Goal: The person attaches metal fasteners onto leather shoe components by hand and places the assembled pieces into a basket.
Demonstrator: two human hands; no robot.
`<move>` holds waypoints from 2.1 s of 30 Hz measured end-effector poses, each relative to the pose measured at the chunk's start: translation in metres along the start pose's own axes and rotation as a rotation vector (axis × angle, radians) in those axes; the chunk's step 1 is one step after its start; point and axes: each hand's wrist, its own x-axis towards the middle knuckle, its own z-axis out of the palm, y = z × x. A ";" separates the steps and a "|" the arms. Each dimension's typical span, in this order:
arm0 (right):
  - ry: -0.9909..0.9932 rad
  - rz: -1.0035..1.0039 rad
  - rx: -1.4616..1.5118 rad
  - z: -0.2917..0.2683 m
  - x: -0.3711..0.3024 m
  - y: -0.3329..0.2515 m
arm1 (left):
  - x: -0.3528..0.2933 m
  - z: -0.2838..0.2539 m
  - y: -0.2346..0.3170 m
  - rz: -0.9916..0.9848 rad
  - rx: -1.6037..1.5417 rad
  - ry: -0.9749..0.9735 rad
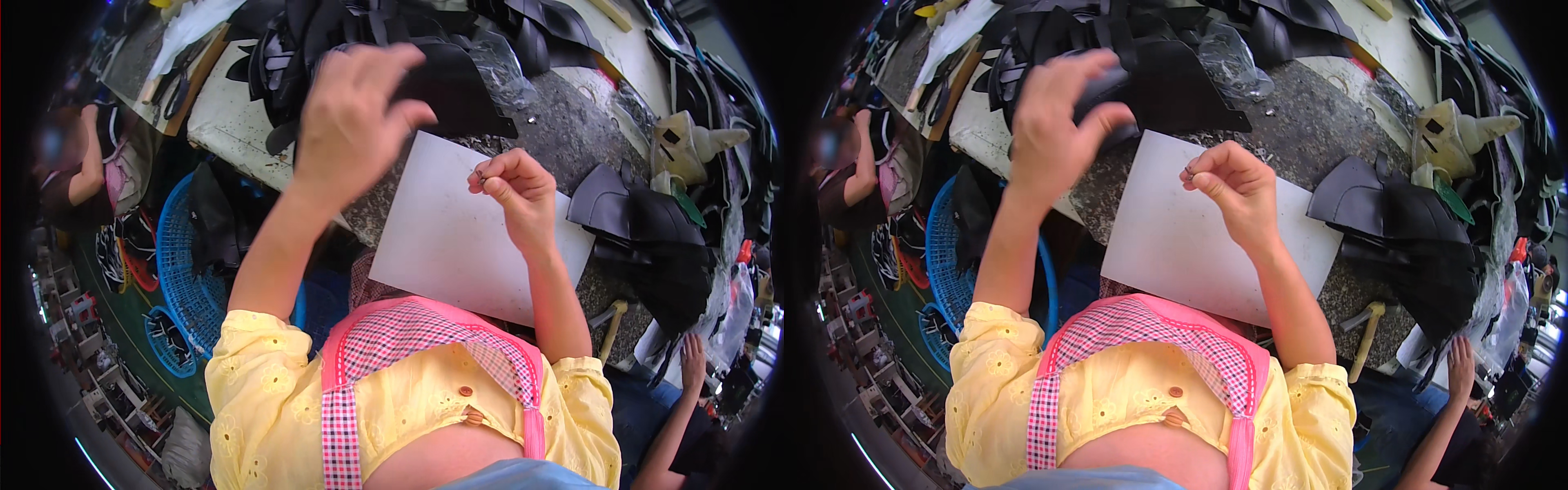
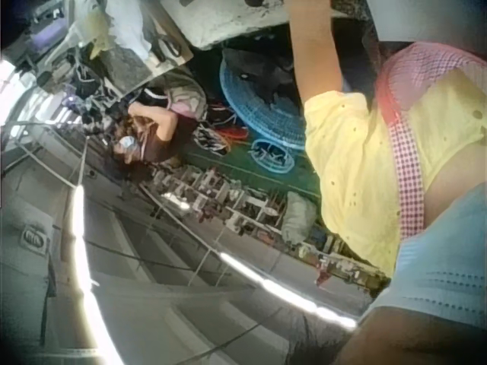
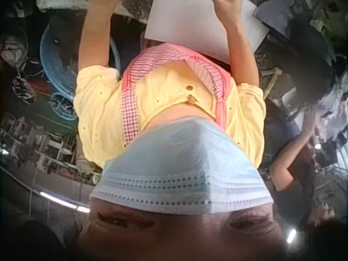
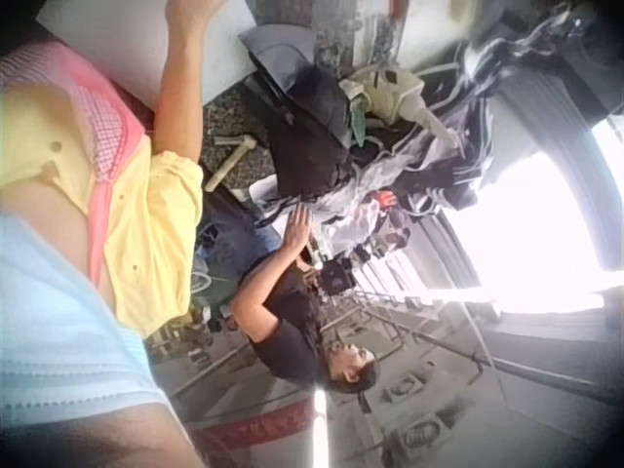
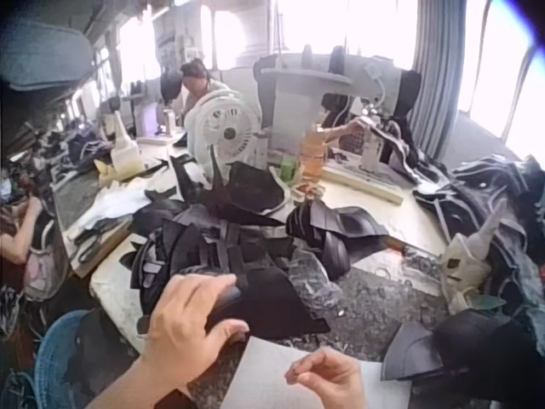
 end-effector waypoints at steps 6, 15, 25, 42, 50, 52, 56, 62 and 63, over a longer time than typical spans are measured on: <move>-0.010 0.057 -0.237 0.014 0.020 -0.003 | -0.019 0.005 -0.044 -0.264 0.318 -0.108; -0.006 -0.265 -0.177 0.040 0.036 -0.014 | -0.014 -0.016 0.014 -0.597 -0.857 -0.016; 0.030 -0.423 -0.341 0.046 0.031 -0.021 | -0.029 -0.015 0.025 -0.678 -1.217 -0.216; 0.065 -0.728 -1.324 0.044 0.030 -0.064 | -0.044 -0.005 0.033 -0.092 -0.584 -0.077; -0.093 -0.194 -0.527 0.031 0.009 -0.048 | -0.055 0.008 0.033 0.234 -0.408 0.128; -0.049 -0.209 -0.518 0.032 0.004 -0.043 | -0.056 0.010 0.034 0.317 -0.297 0.178; 0.001 -0.299 -0.464 0.032 -0.003 -0.039 | -0.057 0.019 0.037 0.327 -0.291 0.244; -0.262 -0.519 -0.534 0.013 0.003 -0.047 | -0.057 0.035 0.042 0.170 -0.725 0.208; -0.309 -0.605 -0.647 0.016 0.004 -0.051 | -0.058 0.038 0.041 0.040 -0.911 0.117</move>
